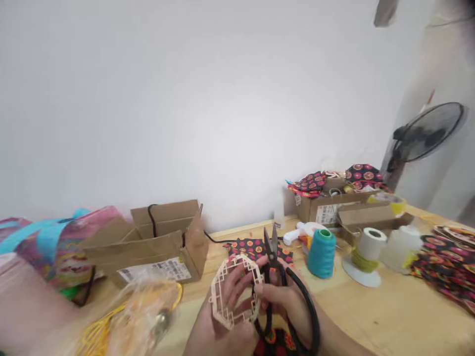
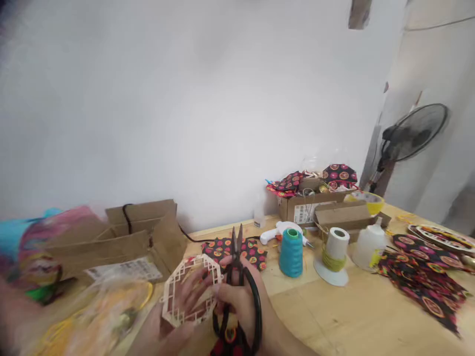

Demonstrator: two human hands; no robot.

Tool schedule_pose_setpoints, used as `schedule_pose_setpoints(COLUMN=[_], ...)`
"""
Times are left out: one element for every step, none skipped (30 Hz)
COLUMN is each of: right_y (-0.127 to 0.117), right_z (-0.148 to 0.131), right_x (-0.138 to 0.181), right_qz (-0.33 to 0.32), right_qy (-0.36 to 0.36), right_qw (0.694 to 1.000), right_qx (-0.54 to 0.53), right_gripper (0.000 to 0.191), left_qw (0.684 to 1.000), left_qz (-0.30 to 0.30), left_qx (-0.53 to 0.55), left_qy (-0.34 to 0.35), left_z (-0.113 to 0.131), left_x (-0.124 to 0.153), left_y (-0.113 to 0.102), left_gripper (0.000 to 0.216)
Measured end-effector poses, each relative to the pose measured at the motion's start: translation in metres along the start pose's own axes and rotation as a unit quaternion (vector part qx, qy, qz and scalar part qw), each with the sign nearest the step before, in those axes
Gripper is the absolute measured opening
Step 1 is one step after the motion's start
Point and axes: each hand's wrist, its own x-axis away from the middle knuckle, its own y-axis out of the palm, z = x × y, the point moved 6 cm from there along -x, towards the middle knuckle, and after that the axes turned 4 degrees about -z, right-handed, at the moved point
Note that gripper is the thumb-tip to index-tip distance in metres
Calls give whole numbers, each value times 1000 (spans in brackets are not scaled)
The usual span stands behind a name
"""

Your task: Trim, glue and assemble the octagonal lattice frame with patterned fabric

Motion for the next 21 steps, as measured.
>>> schedule_pose_setpoints(right_y=[1, 1, 0, -1, -4, -7, -10, -13, -15, -16, -15, -14, -12, -10, -9, -9, -9, -9, -10, -11, -12], right_z=[0, -1, -2, -4, -7, -11, -16, -21, -27, -32, -36, -39, -40, -40, -39, -38, -37, -36, -34, -33, -32], right_x=[0, 0, 1, 1, 1, 2, 3, 5, 7, 10, 13, 16, 17, 18, 18, 18, 17, 16, 15, 14, 13], right_qz=[-2, -4, -7, -11, -16, -23, -27, -28, -26, -25, -29, -34, -40, -43, -42, -37, -30, -22, -18, -15, -14], right_qy=[-1, -6, -14, -26, -42, -62, -85, -112, -144, -177, -205, -225, -235, -236, -230, -220, -211, -202, -194, -188, -185], right_qw=[1000, 999, 996, 992, 985, 974, 958, 934, 906, 876, 848, 826, 809, 795, 782, 768, 754, 741, 731, 724, 722], right_qx=[24, 52, 86, 125, 168, 217, 274, 337, 398, 449, 488, 516, 538, 557, 577, 600, 621, 640, 654, 663, 666], right_gripper=[29, 25, 23, 21, 20, 20, 22, 27, 33, 39, 44, 45, 44, 42, 39, 36, 34, 33, 33, 34, 35], left_qw=[999, 998, 995, 991, 986, 980, 976, 974, 973, 972, 972, 971, 968, 966, 964, 963, 962, 962, 964, 965, 967], left_qz=[7, 14, 24, 34, 48, 63, 73, 78, 79, 78, 81, 90, 104, 120, 134, 143, 146, 144, 138, 130, 122], left_qx=[20, 40, 61, 81, 109, 131, 146, 154, 158, 159, 159, 160, 159, 154, 151, 147, 144, 144, 143, 144, 144], left_qy=[-29, -55, -78, -99, -121, -134, -142, -146, -149, -152, -153, -156, -162, -167, -173, -178, -181, -181, -178, -174, -170], left_z=[-5, -9, -13, -16, -20, -22, -23, -23, -23, -22, -21, -21, -20, -19, -18, -18, -17, -17, -16, -16, -16], left_x=[-1, -2, -2, -2, -2, -1, -1, 0, 0, 1, 1, 3, 4, 6, 7, 9, 10, 11, 12, 12, 12], left_y=[1, 2, 2, 1, -1, -5, -9, -14, -18, -21, -24, -26, -28, -28, -27, -25, -22, -19, -16, -14, -12], left_gripper=[44, 37, 32, 29, 29, 32, 37, 44, 49, 54, 56, 57, 58, 60, 64, 68, 72, 76, 79, 81, 83])
